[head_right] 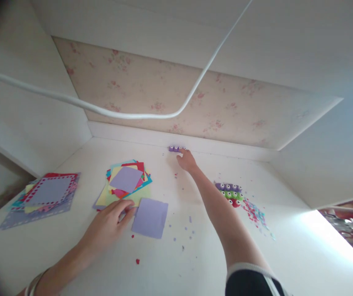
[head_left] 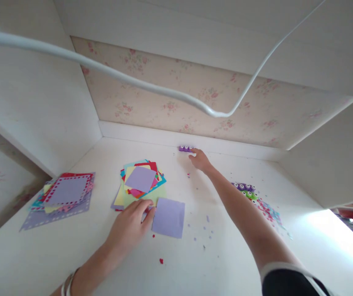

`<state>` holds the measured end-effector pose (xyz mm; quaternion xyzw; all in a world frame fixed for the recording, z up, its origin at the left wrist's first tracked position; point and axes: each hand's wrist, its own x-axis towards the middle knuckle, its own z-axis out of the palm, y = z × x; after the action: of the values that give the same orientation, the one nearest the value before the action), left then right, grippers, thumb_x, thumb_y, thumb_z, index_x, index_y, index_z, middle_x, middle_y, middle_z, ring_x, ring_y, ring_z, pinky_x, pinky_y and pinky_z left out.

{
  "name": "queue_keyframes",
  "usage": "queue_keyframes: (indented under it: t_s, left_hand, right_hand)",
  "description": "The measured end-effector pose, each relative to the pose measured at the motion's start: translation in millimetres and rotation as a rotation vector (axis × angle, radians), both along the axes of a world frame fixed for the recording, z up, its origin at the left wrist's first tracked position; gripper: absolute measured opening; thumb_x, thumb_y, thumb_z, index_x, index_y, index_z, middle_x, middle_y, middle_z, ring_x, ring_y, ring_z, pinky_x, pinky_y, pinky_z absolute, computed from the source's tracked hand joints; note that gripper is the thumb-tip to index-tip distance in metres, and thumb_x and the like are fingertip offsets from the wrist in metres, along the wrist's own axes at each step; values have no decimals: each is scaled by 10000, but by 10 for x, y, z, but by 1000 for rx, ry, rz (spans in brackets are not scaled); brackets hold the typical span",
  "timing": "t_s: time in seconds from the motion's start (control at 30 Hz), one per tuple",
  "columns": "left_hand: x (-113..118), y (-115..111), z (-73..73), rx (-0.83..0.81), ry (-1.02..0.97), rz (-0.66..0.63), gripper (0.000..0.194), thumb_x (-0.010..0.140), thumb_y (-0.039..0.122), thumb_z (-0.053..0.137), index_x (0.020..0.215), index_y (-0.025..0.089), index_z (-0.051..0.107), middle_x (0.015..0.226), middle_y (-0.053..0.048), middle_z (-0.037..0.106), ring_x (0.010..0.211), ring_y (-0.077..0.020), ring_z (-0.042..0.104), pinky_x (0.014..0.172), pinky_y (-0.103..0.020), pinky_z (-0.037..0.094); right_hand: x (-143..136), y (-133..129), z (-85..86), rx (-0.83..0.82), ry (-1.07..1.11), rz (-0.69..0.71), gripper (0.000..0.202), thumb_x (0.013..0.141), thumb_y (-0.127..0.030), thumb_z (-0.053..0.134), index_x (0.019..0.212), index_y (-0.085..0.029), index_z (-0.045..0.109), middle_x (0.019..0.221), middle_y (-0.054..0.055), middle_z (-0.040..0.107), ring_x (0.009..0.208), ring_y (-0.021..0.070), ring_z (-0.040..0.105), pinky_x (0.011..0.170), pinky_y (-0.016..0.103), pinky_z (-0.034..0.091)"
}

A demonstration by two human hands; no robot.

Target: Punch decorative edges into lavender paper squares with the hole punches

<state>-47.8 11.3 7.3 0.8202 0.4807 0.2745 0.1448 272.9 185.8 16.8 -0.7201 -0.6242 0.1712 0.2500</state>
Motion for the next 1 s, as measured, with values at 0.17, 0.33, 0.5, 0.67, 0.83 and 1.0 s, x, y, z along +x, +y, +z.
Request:
queue_keyframes:
  t_s: [0.17, 0.33, 0.5, 0.67, 0.83, 1.0]
  left_hand:
    - [69, -1, -74, 30, 79, 8, 224, 936, 420, 487, 1020, 240, 590, 798, -35, 680, 728, -205, 659, 655, -322, 501]
    - [105, -69, -119, 72, 120, -112, 242, 901, 416, 550, 1052, 231, 587, 952, -83, 682, 875, -259, 638, 791, -410, 503]
    - [110, -125, -108, 50, 131, -281, 305, 848, 395, 639, 1114, 252, 602, 1101, -94, 655, 993, -277, 608, 871, -452, 489]
    - [114, -146, -81, 34, 68, -376, 384, 798, 375, 704, 1165, 293, 626, 1220, -91, 647, 1095, -289, 599, 953, -486, 470]
    - [115, -121, -69, -2, 67, -413, 268, 878, 287, 612, 1144, 288, 645, 1170, -54, 683, 1070, -246, 622, 952, -445, 476]
    - [121, -92, -114, 47, 71, -403, 212, 957, 234, 480, 1076, 239, 655, 1065, -49, 714, 972, -222, 652, 892, -403, 503]
  right_hand:
    - [-11, 393, -87, 20, -188, 13, 484, 911, -191, 461, 1391, -126, 461, 1448, 175, 438, 1271, 276, 473, 1058, 371, 345]
    - [-19, 491, -196, 2, -311, 74, 498, 884, -99, 451, 1374, -177, 504, 1415, 124, 485, 1228, 256, 492, 1043, 340, 342]
    - [76, 497, -194, 9, -396, 39, 568, 868, -76, 457, 1428, -170, 437, 1392, 143, 486, 1213, 272, 472, 1029, 356, 340]
    - [234, 453, -138, -26, -420, 8, 483, 831, -85, 522, 1300, -177, 585, 1356, 146, 527, 1226, 303, 440, 1025, 380, 330]
    - [329, 361, -92, -35, -339, -24, 366, 854, -102, 522, 1194, -130, 656, 1225, 167, 610, 1170, 273, 507, 1036, 356, 316]
    - [347, 188, 12, 9, -138, -72, 237, 858, -158, 563, 1039, -116, 709, 1183, 165, 628, 1098, 259, 580, 1008, 345, 367]
